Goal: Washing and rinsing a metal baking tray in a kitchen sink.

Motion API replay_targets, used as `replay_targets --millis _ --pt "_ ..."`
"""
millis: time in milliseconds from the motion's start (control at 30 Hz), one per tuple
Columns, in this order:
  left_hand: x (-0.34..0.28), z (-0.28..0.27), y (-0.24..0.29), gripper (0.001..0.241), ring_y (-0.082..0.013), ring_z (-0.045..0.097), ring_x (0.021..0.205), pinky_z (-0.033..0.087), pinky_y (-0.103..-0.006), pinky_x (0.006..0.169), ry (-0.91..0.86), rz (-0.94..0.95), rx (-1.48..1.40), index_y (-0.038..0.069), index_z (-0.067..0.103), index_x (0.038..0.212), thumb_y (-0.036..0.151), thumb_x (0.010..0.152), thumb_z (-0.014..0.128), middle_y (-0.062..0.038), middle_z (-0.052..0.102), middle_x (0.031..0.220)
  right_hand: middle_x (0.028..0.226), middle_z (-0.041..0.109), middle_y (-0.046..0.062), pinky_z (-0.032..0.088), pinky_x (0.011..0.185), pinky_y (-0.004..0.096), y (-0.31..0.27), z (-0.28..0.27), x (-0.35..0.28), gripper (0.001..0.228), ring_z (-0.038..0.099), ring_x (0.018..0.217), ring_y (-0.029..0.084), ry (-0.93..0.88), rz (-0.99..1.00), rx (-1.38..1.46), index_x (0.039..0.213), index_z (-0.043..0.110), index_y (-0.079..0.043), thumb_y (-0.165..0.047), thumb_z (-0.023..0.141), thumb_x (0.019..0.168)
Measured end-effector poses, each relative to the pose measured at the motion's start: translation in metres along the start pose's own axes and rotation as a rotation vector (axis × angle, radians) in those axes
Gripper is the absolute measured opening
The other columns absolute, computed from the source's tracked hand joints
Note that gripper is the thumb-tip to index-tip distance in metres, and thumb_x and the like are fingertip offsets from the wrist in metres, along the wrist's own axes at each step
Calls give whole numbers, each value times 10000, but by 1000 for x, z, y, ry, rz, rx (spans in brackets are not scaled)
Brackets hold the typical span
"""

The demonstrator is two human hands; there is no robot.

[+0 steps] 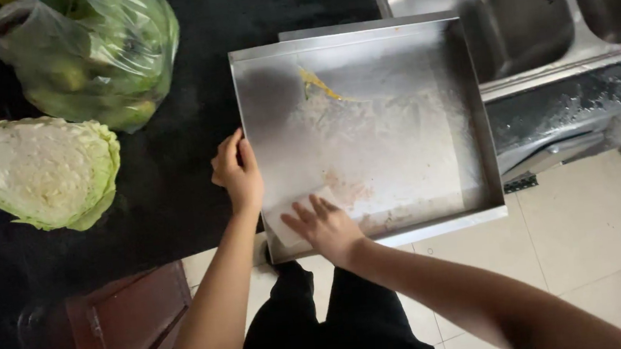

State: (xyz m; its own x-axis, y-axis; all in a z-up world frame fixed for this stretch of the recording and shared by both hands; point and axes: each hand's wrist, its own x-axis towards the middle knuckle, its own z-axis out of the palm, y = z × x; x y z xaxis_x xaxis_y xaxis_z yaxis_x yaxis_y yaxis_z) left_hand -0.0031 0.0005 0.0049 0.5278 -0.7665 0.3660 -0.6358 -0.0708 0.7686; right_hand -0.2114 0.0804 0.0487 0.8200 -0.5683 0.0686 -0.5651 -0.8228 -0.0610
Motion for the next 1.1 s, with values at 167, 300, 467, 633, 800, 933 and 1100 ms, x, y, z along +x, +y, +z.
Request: replay_targets --millis 167,300,467,633,800,933,1100 --pt "4 -4 1 201 -318 629 1054 423 -483 900 14 89 154 173 723 1209 223 1031 643 -28 716 1197 1271 666 134 565 841 454 7 -40 -1 593 677 1026 363 -150 155 91 1482 502 -162 -128 575 894" --pt "3 -6 11 198 -312 612 1080 378 -519 924 25 167 299 154 715 1192 207 1014 645 -24 702 1193 859 743 174 551 578 520 71 -27 -22 671 703 664 393 -213 580 214 1545 360 -27 -144 549 913" --pt "4 -12 25 207 -325 589 1117 353 -536 964 -18 188 337 130 700 1234 181 1048 623 -49 682 1216 856 726 251 545 660 565 183 -52 -61 438 686 725 448 -27 950 189 1379 475 -25 -299 484 1038" --pt "4 -13 28 212 -322 585 1150 350 -535 988 -21 185 353 124 689 1259 171 1069 606 -58 672 1233 959 745 283 585 861 518 279 -26 -92 478 728 883 445 -185 1235 120 1191 634 -50 -341 257 1234" --pt "6 -9 23 194 -318 593 1120 357 -521 974 -21 173 365 131 691 1222 175 1049 616 -51 690 1214 1060 720 244 570 810 540 306 -25 -91 286 711 917 458 -32 1113 -58 1289 514 -45 -159 447 1035" --pt "8 -11 23 182 -306 603 1107 364 -508 965 -15 165 353 137 690 1209 174 1044 623 -46 694 1202 1045 702 265 560 750 550 301 -16 -67 347 701 859 470 4 1055 -129 1311 511 -33 -175 480 996" --pt "7 -10 24 179 -291 612 1110 355 -500 960 -37 145 293 121 679 1204 151 1036 626 -42 691 1202 896 701 293 580 675 525 264 -7 -6 426 710 821 432 -117 1121 -32 1448 446 -46 -209 420 1055"
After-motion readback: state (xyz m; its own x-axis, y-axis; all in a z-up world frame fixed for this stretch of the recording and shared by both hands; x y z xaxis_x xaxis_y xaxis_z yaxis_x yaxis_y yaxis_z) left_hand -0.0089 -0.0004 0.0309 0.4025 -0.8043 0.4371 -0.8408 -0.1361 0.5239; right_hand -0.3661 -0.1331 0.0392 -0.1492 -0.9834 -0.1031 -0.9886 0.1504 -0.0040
